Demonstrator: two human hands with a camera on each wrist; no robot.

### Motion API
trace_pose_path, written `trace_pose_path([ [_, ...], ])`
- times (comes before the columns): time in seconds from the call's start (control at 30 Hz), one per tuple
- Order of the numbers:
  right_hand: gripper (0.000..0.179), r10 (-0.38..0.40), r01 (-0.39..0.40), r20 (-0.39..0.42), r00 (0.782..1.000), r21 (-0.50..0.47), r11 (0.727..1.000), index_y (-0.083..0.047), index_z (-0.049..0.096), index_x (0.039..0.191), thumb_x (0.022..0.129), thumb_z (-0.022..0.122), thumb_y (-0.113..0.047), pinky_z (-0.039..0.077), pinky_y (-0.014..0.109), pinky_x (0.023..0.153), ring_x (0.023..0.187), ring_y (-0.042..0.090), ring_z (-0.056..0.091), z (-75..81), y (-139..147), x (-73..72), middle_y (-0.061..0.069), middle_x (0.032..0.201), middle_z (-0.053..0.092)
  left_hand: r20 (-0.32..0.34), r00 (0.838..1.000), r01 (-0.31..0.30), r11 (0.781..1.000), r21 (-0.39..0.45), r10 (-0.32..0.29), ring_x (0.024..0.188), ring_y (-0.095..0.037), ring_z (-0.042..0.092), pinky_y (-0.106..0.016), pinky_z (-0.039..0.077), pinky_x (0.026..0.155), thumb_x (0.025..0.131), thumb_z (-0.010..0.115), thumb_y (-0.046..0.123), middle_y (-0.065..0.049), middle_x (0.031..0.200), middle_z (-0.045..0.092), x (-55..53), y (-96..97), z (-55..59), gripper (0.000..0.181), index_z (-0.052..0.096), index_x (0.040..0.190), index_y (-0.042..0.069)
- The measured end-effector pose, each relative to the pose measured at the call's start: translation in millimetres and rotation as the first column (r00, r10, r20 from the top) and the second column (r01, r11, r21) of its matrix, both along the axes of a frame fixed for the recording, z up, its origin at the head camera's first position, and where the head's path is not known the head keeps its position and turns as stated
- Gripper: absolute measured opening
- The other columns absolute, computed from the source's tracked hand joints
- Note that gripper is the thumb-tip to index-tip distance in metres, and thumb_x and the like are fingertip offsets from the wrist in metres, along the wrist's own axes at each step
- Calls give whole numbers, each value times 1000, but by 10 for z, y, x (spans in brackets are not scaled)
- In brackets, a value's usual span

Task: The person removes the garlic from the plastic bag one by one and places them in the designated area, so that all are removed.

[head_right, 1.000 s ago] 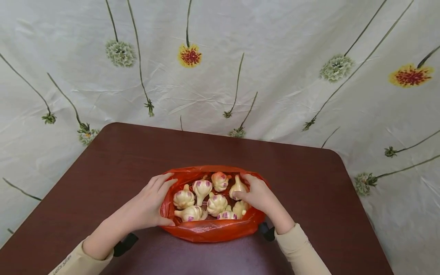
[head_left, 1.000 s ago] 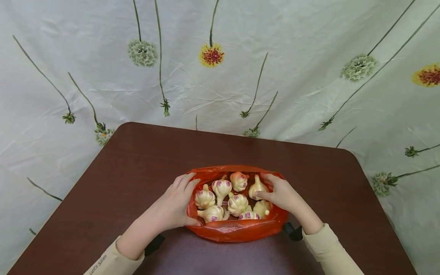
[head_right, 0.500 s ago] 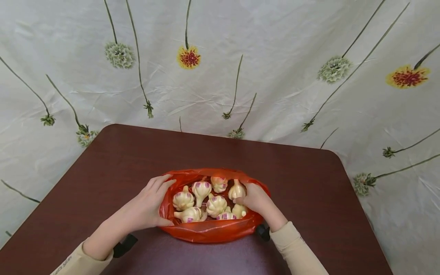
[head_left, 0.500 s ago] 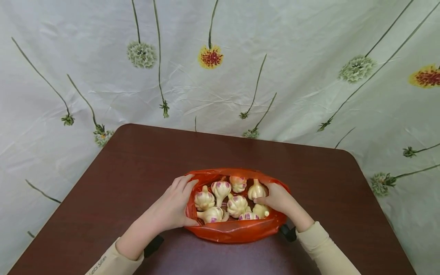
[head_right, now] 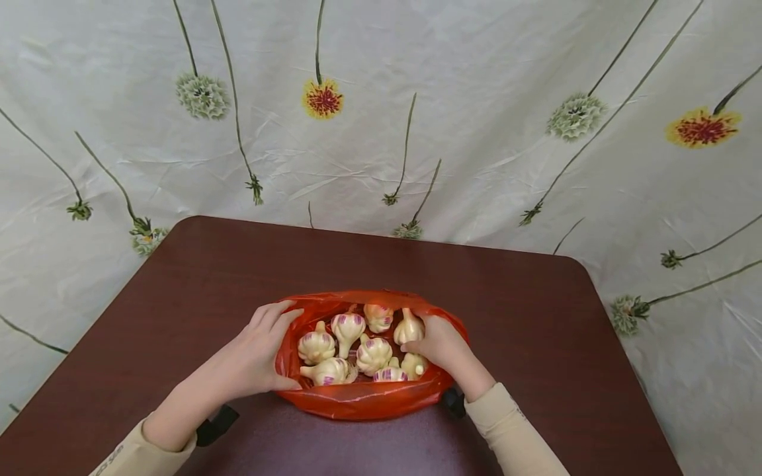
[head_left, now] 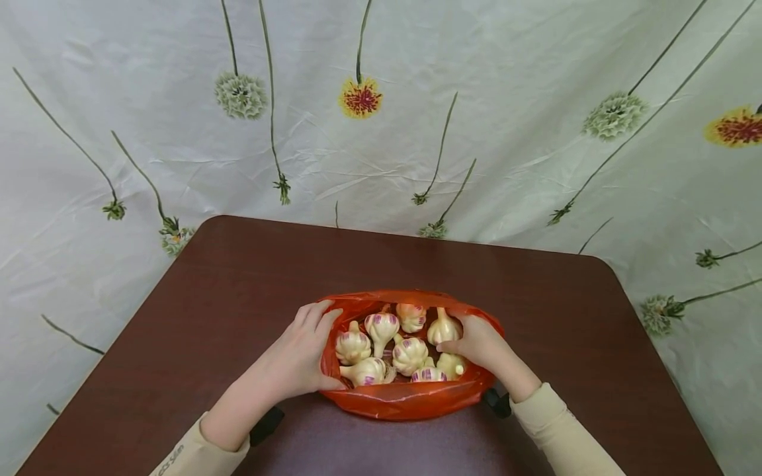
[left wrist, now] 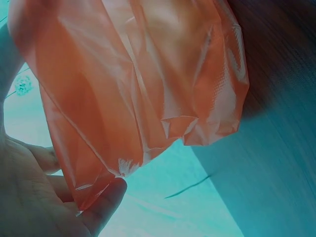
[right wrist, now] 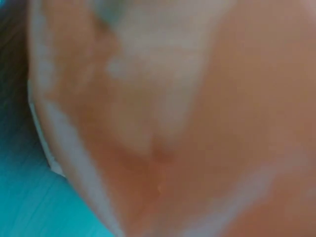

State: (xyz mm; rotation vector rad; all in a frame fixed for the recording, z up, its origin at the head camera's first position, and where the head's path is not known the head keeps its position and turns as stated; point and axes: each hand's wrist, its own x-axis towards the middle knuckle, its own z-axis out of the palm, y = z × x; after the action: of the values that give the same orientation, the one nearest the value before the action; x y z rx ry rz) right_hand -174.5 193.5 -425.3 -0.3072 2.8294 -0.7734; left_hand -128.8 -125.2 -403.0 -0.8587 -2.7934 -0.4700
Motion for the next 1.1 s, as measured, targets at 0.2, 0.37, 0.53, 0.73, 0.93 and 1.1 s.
trace_pose_path([
  [0.2,70,-27,27,-4,1000,43,999,5,53,136,80,82,-26,47,52,102,122,38,57,111,-22,60,22,134,60,17,1000,-10,1000,-8,10,123,-43,45,-53,47,100,51,95,48,-28,137,47,3,4,9,109,48,134,-7],
  [0.37,69,-29,30,-43,999,24,999,3,53,137,80,82,-24,46,51,103,125,36,55,253,-68,160,20,137,57,23,1000,-20,1000,-15,20,123,-42,44,-55,47,99,52,95,48,-28,138,47,7,1,8,109,48,134,-6],
  [0.53,67,-21,20,-114,993,-7,1000,0,54,137,80,82,-23,49,49,100,124,34,57,417,-100,270,17,137,58,28,999,-25,1000,-17,25,124,-42,43,-55,47,100,53,95,46,-27,138,46,10,3,20,108,48,134,-6],
  [0.73,66,-28,7,-223,974,-93,996,1,55,135,79,83,-21,52,49,95,117,34,61,614,-23,348,18,132,61,46,998,-34,999,-22,34,125,-43,43,-56,46,100,54,95,45,-27,140,46,15,9,26,107,48,135,-6],
  [0.93,67,-144,76,-210,967,-303,950,-1,54,137,80,83,-22,54,46,91,113,35,65,769,225,336,19,132,62,46,998,-35,999,-18,35,125,-43,42,-57,45,100,54,95,45,-26,140,45,18,9,27,107,48,135,-6],
  [1.1,68,-314,233,-118,942,-444,865,-10,48,143,85,78,-31,55,22,86,115,23,66,794,543,305,14,133,60,40,998,-41,999,-14,42,124,-42,42,-57,46,100,53,96,43,-26,139,46,19,5,18,106,49,134,-6],
])
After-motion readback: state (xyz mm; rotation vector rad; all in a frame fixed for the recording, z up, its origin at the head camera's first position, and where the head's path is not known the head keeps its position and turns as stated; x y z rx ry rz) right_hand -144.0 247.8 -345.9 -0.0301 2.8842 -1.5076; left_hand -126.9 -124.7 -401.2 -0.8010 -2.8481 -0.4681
